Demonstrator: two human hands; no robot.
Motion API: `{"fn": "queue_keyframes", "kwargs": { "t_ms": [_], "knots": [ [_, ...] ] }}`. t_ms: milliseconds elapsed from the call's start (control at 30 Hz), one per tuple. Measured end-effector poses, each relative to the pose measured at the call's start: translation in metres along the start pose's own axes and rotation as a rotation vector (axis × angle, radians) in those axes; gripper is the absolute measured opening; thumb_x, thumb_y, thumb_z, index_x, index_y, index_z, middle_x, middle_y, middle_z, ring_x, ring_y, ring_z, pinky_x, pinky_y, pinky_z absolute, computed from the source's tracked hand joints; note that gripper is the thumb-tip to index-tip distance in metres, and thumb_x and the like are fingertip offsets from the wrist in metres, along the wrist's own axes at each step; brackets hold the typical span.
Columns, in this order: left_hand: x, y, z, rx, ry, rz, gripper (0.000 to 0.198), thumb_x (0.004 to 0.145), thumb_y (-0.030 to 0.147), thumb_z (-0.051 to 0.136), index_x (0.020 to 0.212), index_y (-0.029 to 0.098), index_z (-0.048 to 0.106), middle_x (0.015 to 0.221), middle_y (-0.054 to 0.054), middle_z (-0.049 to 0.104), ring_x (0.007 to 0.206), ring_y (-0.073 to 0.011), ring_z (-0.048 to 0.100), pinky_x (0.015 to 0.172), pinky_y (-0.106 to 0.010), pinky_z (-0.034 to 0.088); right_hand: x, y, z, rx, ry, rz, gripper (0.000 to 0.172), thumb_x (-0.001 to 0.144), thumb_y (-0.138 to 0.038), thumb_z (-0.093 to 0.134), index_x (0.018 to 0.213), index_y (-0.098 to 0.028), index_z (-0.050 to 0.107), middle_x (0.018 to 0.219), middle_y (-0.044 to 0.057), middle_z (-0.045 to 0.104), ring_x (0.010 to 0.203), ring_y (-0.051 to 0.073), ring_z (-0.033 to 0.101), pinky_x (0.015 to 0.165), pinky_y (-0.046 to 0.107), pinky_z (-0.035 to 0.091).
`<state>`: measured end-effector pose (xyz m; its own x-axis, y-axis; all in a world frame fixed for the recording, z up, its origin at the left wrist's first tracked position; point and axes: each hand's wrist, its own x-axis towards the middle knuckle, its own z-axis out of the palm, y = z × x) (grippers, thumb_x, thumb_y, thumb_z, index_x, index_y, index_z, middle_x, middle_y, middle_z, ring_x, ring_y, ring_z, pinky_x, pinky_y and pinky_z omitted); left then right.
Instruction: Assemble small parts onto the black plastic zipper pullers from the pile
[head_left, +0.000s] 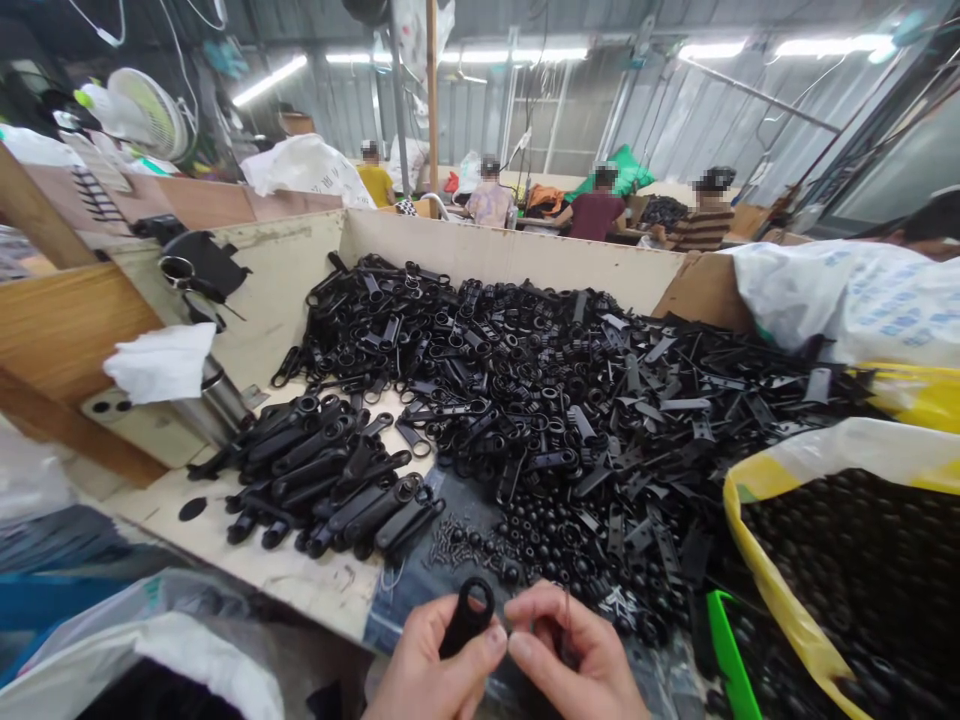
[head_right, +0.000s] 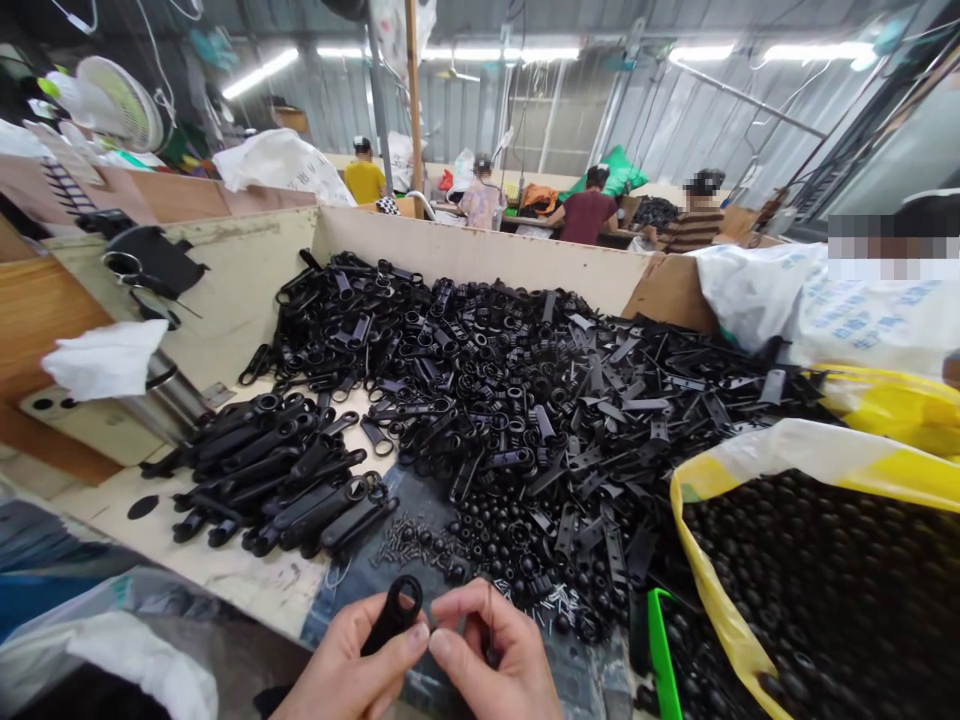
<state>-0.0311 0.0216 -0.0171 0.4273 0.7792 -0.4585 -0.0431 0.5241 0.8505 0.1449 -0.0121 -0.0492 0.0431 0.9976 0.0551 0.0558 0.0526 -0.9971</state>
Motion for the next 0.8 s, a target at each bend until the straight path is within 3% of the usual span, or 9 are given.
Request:
{"fn": "queue_keyframes", "kwargs": {
  "t_ms": [67,167,300,433,600,800],
  "knots": [
    [0.000,0.002,0.001,-0.002,-0.011,-0.019,0.063,0.065,0.079,0.078,0.079,0.020,0.060,0.040,0.016,0.031,0.038,-0.0038,0.020,0.039,-0.020,0.012,-0.001,0.005,0.001,0.004,0.050,0.041,0.041,0.085,-0.063,0.076,0.088,-0.022,0.079,0.066,-0.002,0.060,0.056,0.013,0.049,0.055,0.024,0.041],
    [0.000,0.002,0.001,-0.068,-0.030,-0.027,0.062,0.064,0.076,0.081,0.078,0.020,0.059,0.039,0.016,0.033,0.038,-0.0027,0.017,0.039,-0.019,0.012,-0.002,0.011,0.000,-0.017,0.031,-0.021,0.036,0.088,-0.057,0.076,0.082,-0.021,0.080,0.068,0.001,0.064,0.059,0.015,0.055,0.057,0.025,0.046],
    [0.002,-0.005,0.000,-0.173,-0.042,-0.065,0.060,0.066,0.075,0.082,0.081,0.021,0.059,0.036,0.017,0.032,0.035,-0.0024,0.017,0.038,-0.019,0.011,-0.003,0.015,-0.003,-0.004,-0.025,-0.101,0.021,0.097,-0.043,0.071,0.099,-0.027,0.084,0.084,0.006,0.076,0.073,0.019,0.068,0.067,0.027,0.055],
    [0.005,-0.013,-0.001,-0.234,-0.035,-0.102,0.062,0.063,0.075,0.084,0.081,0.021,0.060,0.035,0.016,0.035,0.033,-0.0023,0.020,0.037,-0.017,0.015,-0.005,0.015,-0.003,-0.001,-0.033,-0.147,0.017,0.098,-0.038,0.070,0.106,-0.031,0.084,0.088,0.006,0.078,0.075,0.020,0.071,0.069,0.028,0.058],
    [0.005,-0.013,0.001,-0.268,-0.030,-0.149,0.062,0.060,0.074,0.086,0.077,0.022,0.057,0.035,0.016,0.036,0.032,-0.0023,0.023,0.037,-0.016,0.020,-0.004,0.007,0.000,-0.092,0.023,-0.248,0.013,0.095,-0.028,0.073,0.103,-0.029,0.083,0.082,0.004,0.076,0.064,0.016,0.068,0.057,0.023,0.054],
    [0.003,-0.008,0.004,-0.260,-0.044,-0.161,0.064,0.058,0.074,0.087,0.075,0.022,0.054,0.036,0.016,0.037,0.034,-0.0025,0.022,0.038,-0.017,0.017,-0.004,-0.001,0.003,-0.280,0.072,-0.380,0.014,0.092,-0.019,0.073,0.101,-0.026,0.080,0.081,0.003,0.075,0.054,0.014,0.063,0.047,0.022,0.048]
  ]
}}
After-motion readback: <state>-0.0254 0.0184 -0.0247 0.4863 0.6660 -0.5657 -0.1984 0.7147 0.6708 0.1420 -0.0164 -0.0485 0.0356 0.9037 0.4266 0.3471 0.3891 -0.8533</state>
